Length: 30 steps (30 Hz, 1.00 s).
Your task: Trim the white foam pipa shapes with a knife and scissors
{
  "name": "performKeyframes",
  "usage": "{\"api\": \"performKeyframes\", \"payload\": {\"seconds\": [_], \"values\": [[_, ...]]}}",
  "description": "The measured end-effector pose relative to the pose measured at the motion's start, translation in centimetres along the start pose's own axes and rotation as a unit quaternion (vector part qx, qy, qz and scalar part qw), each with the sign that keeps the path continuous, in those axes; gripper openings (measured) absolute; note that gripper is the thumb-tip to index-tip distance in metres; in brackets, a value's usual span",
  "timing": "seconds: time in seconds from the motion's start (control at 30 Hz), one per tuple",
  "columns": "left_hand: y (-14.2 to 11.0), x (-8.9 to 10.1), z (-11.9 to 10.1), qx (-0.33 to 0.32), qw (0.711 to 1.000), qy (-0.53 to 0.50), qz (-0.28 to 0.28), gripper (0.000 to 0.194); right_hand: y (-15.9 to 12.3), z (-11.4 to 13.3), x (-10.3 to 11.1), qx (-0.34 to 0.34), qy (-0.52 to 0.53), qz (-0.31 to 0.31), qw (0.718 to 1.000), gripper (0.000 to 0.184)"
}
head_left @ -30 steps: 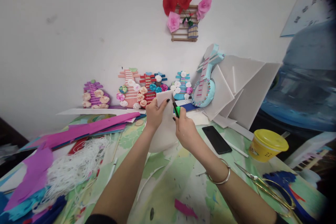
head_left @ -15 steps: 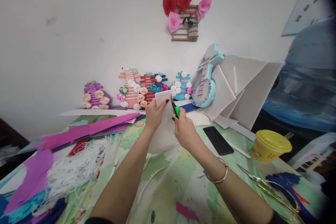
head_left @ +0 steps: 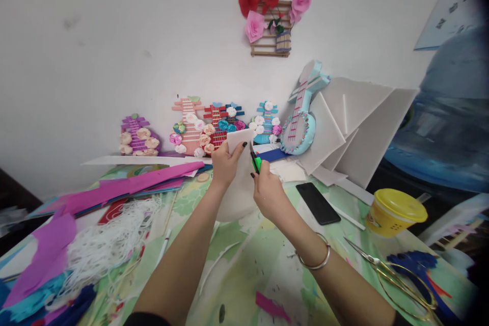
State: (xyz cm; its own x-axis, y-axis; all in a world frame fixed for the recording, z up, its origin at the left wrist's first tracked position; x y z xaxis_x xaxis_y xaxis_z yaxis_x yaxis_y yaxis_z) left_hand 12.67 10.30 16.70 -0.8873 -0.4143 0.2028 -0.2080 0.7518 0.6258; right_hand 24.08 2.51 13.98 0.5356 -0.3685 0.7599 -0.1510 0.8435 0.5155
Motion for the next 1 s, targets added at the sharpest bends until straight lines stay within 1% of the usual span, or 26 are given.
{"api": "performKeyframes", "payload": {"seconds": [0.2, 0.3, 0.43, 0.63, 0.73, 0.9, 1.0], "values": [[0.0, 0.1, 0.0, 0.002, 1.0, 0.022, -0.016, 0.032, -0.6, 0.1, -0.6, -0.01, 0.006, 0.012, 1.0, 0.017], [0.0, 0.0, 0.0, 0.0, 0.999, 0.027, -0.026, 0.033, -0.9, 0.0, -0.9, -0.015, 0.007, 0.016, 1.0, 0.02], [0.1, -0.2, 0.1, -0.003, 0.999, 0.023, -0.024, 0.033, -1.3, -0.4, -1.5, -0.018, 0.004, 0.018, 1.0, 0.024], [0.2, -0.4, 0.2, 0.0, 0.999, 0.033, -0.026, 0.032, -1.8, -0.7, -2.1, -0.016, 0.007, 0.016, 1.0, 0.019], [0.4, -0.3, 0.3, 0.002, 0.999, 0.033, -0.019, 0.032, -1.8, -0.6, -2.0, -0.012, 0.013, 0.014, 1.0, 0.018], [0.6, 0.0, 0.5, 0.005, 1.0, 0.022, -0.021, 0.03, -1.4, -0.2, -1.5, 0.002, 0.028, 0.005, 1.0, 0.023], [0.4, 0.0, 0.4, 0.005, 1.0, 0.015, -0.008, 0.03, -0.7, 0.0, -0.9, 0.005, 0.03, -0.004, 1.0, 0.022]]}}
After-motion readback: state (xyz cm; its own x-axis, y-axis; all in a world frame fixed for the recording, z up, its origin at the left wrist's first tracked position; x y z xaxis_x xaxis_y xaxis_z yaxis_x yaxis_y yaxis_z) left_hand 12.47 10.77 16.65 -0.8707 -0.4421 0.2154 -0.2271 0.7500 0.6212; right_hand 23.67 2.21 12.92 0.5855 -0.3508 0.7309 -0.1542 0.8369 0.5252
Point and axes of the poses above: each hand's wrist, its own y-axis towards the middle knuckle, its own x-axis out of the back of the hand, z = x × y, the point moved 1 cm from there along y, towards the middle knuckle, and after that the axes turned 13 degrees about x, right-handed, at the moved point
